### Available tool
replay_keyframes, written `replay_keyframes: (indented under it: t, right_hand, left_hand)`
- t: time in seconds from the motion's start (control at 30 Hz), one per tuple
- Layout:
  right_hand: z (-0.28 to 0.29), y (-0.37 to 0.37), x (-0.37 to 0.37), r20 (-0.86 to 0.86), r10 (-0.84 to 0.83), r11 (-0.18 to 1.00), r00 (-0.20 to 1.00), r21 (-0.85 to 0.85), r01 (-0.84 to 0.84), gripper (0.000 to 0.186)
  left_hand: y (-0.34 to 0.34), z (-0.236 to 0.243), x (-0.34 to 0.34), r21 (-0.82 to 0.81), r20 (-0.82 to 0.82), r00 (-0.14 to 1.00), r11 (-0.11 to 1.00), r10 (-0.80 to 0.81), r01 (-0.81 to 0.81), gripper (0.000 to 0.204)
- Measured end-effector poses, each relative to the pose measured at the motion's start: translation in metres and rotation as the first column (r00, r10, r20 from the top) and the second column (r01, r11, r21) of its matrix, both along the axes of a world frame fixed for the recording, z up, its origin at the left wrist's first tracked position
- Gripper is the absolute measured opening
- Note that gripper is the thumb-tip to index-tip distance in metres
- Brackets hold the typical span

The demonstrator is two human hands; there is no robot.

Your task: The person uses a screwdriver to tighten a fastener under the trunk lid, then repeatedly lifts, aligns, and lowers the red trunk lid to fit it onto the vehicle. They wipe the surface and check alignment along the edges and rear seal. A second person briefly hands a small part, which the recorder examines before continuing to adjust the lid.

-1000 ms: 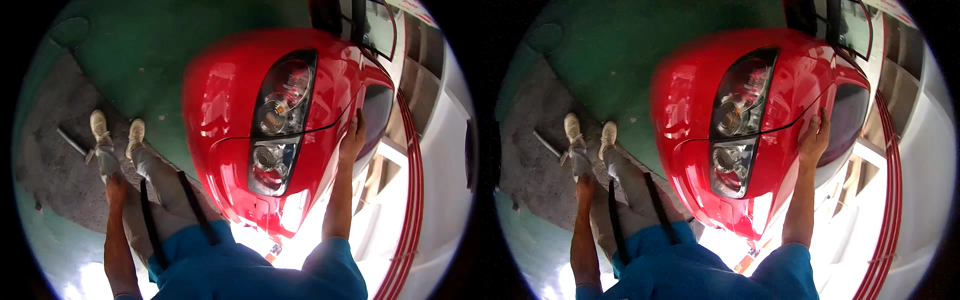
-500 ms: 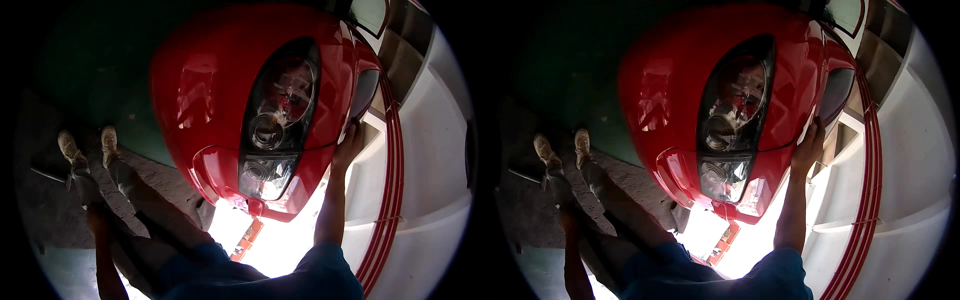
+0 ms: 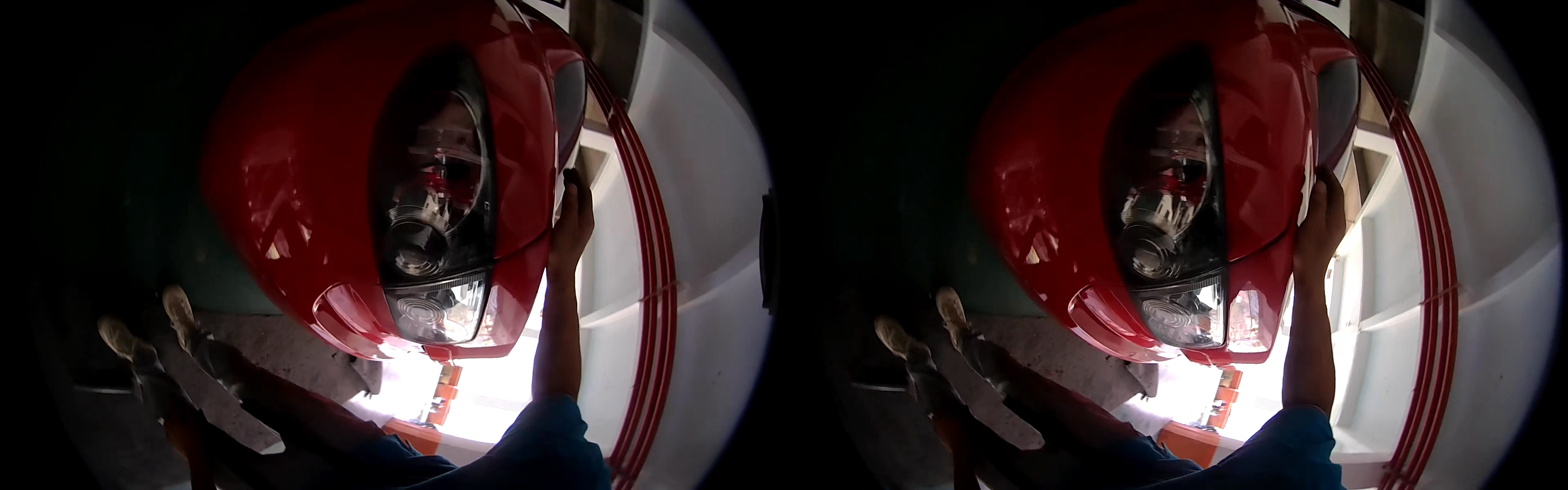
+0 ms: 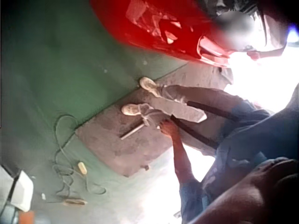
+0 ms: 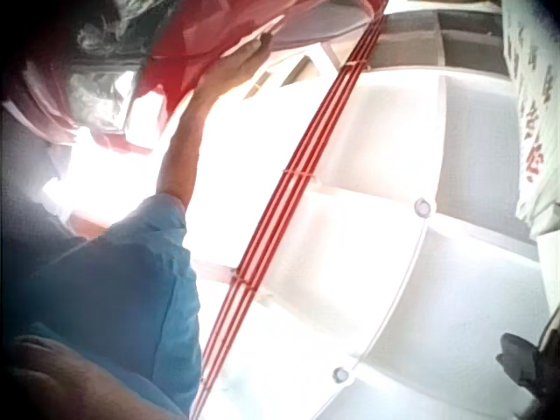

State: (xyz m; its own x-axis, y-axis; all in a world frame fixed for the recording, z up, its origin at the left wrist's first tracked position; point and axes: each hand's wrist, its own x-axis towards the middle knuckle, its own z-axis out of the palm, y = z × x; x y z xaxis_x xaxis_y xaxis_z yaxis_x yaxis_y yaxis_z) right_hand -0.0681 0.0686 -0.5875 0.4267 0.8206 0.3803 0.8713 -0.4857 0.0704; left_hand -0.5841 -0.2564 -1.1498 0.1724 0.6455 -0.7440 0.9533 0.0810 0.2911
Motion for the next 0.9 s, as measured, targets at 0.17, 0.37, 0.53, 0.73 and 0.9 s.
replay_keyframes:
  t: [0.17,0.37,0.53,0.73,0.9]
  right_hand:
    - [0.002,-0.019,0.018,0.037,-0.008,1.000,0.999,-0.027,0.009,0.048]
    - [0.018,-0.027,0.050,-0.179,-0.047,0.989,0.983,-0.144,0.021,0.058]
    - [0.019,-0.017,0.057,-0.212,0.053,0.964,0.976,-0.242,-0.105,0.060]
    - [0.015,-0.036,0.021,-0.161,0.077,0.918,0.984,-0.374,-0.133,0.090]
    - [0.008,-0.047,-0.021,-0.089,0.059,0.897,0.994,-0.432,-0.092,0.101]
  left_hand:
    - [0.017,-0.006,-0.009,0.022,0.056,0.987,0.989,-0.148,0.147,0.030]
    - [0.071,0.046,0.005,0.054,0.165,0.981,0.994,-0.105,0.097,0.037]
    - [0.080,0.056,-0.001,0.014,0.110,0.991,0.997,-0.076,0.075,0.040]
    - [0.075,0.046,-0.005,0.086,0.126,0.992,0.996,-0.025,0.014,0.042]
    - [0.065,0.035,-0.003,0.084,0.108,0.994,0.996,-0.034,0.025,0.042]
